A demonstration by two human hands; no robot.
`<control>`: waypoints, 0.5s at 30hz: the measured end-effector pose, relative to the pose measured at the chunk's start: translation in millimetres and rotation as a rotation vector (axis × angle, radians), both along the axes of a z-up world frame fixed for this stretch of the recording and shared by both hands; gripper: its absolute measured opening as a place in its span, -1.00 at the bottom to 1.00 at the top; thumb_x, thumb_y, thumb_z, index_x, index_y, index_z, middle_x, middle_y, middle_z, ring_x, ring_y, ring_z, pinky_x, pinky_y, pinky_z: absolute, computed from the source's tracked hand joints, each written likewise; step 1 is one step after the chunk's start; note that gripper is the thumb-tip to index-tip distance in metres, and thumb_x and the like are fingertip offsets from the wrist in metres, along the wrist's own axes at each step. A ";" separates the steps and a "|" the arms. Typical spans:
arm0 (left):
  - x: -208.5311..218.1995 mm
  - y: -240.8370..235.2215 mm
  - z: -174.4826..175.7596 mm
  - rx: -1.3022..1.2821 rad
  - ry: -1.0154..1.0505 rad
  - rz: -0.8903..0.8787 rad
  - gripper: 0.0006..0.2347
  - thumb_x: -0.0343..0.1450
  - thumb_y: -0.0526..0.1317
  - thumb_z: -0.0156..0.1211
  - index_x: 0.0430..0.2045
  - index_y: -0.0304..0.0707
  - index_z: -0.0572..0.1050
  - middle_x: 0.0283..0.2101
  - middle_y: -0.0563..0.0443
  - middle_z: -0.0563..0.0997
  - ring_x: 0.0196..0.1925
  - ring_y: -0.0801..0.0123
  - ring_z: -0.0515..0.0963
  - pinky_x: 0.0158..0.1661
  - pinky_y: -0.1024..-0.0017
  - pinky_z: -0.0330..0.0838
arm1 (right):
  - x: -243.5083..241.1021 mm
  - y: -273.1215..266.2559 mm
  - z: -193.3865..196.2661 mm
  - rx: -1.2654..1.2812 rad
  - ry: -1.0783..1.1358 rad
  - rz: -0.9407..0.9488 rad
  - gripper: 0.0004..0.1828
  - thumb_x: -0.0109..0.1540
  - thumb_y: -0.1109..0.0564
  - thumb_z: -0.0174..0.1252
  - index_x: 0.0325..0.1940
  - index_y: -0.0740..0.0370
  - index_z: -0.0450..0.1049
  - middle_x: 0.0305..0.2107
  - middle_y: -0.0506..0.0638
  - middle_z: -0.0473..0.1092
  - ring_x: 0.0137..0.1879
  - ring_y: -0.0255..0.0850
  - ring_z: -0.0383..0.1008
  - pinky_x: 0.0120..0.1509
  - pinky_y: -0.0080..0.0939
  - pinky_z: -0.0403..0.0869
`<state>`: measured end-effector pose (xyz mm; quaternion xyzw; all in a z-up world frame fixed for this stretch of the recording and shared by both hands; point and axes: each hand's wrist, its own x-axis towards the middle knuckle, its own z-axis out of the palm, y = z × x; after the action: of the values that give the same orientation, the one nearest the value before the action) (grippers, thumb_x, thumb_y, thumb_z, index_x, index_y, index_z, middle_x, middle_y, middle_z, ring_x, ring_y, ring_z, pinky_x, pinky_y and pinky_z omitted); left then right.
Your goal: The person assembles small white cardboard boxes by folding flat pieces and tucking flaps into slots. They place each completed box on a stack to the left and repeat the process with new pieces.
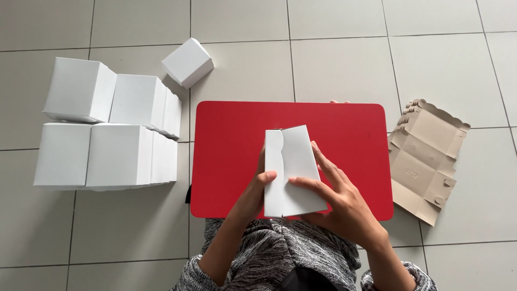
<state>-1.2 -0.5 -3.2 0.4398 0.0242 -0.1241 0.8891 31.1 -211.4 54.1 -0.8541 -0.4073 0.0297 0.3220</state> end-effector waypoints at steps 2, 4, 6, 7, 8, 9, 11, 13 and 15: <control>1.6 1.5 10.9 0.076 -0.042 -0.015 -0.31 0.43 0.06 -0.07 0.48 0.03 -0.17 0.41 -0.05 0.13 0.33 0.17 0.25 0.03 0.19 0.40 | -2.0 0.7 1.2 -0.037 0.038 0.013 -0.22 0.15 0.02 0.44 0.41 -0.18 0.28 0.55 0.32 -0.19 0.56 0.27 0.11 0.35 0.21 0.39; 2.6 1.9 10.5 0.153 -0.086 -0.030 -0.28 0.45 0.08 -0.11 0.50 0.04 -0.27 0.54 0.06 -0.06 0.52 0.27 0.04 0.30 0.19 0.22 | -3.1 2.0 0.9 -0.073 0.075 0.024 -0.14 0.15 0.00 0.44 0.47 -0.15 0.20 0.56 0.33 -0.26 0.60 0.30 0.02 0.39 0.23 0.32; 2.8 0.9 -1.2 0.265 0.017 -0.056 -0.24 0.44 0.06 -0.07 0.46 0.31 -0.45 0.59 0.16 -0.19 0.52 0.21 0.05 0.12 0.12 0.45 | -3.5 3.7 -1.0 -0.079 0.152 0.072 -0.07 0.25 -0.41 0.02 0.57 0.04 -0.01 0.56 0.37 -0.44 0.61 0.40 -0.13 0.47 0.34 0.17; 4.3 0.6 -0.7 0.266 0.016 -0.058 -0.24 0.44 0.06 -0.07 0.46 0.31 -0.45 0.59 0.16 -0.19 0.52 0.21 0.05 0.12 0.12 0.45 | -5.9 5.4 -1.2 -0.078 0.151 0.070 -0.07 0.25 -0.41 0.02 0.57 0.04 -0.01 0.56 0.37 -0.44 0.61 0.40 -0.13 0.47 0.34 0.17; 5.0 0.4 -0.1 0.287 0.001 -0.028 -0.21 0.44 0.04 -0.02 0.46 0.24 -0.46 0.60 0.14 -0.32 0.57 0.24 -0.09 0.26 0.11 0.23 | -8.6 7.1 -1.4 -0.018 0.239 0.069 -0.02 0.27 -0.51 -0.25 0.59 0.10 -0.10 0.56 0.37 -0.51 0.61 0.38 -0.13 0.45 0.32 0.18; 5.8 0.2 0.6 0.309 -0.013 0.002 -0.18 0.43 0.01 0.02 0.46 0.17 -0.47 0.61 0.12 -0.45 0.62 0.26 -0.24 0.41 0.10 0.01 | -11.4 8.9 -1.5 0.042 0.327 0.068 0.05 0.29 -0.62 -0.51 0.61 0.15 -0.19 0.55 0.37 -0.57 0.62 0.36 -0.12 0.44 0.30 0.18; 10.6 -0.8 9.0 0.474 -0.026 0.051 -0.08 0.35 0.06 0.15 0.47 0.17 -0.45 0.56 -0.01 -0.23 0.59 0.22 -0.15 0.39 0.06 0.06 | -11.5 10.1 -16.8 0.182 0.385 0.011 0.10 0.29 -0.66 -0.49 0.60 0.21 -0.15 0.55 0.34 -0.37 0.64 0.25 -0.14 0.52 0.21 0.08; 13.0 -3.3 13.4 0.638 -0.030 0.098 0.01 0.26 0.11 0.27 0.48 0.17 -0.44 0.51 -0.12 -0.01 0.56 0.17 -0.06 0.38 0.01 0.11 | -14.9 11.5 -36.3 0.322 0.449 -0.048 0.14 0.29 -0.69 -0.47 0.60 0.26 -0.12 0.55 0.31 -0.16 0.67 0.13 -0.16 0.61 0.12 -0.02; 19.8 -5.8 14.3 1.375 -0.208 0.110 -0.06 0.20 0.22 0.30 0.50 0.29 -0.12 0.54 -0.36 -0.19 0.56 -0.19 -0.06 0.33 -0.16 0.01 | -13.9 14.9 -60.2 0.710 0.847 -0.212 0.12 0.24 -0.55 -0.07 0.59 0.04 -0.39 0.38 0.33 0.17 0.48 0.07 0.22 0.52 0.12 0.21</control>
<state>18.6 -6.3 11.1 0.9107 0.0343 0.0072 0.4117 17.2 -196.6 -6.1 -0.6431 -0.1394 0.1984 0.7264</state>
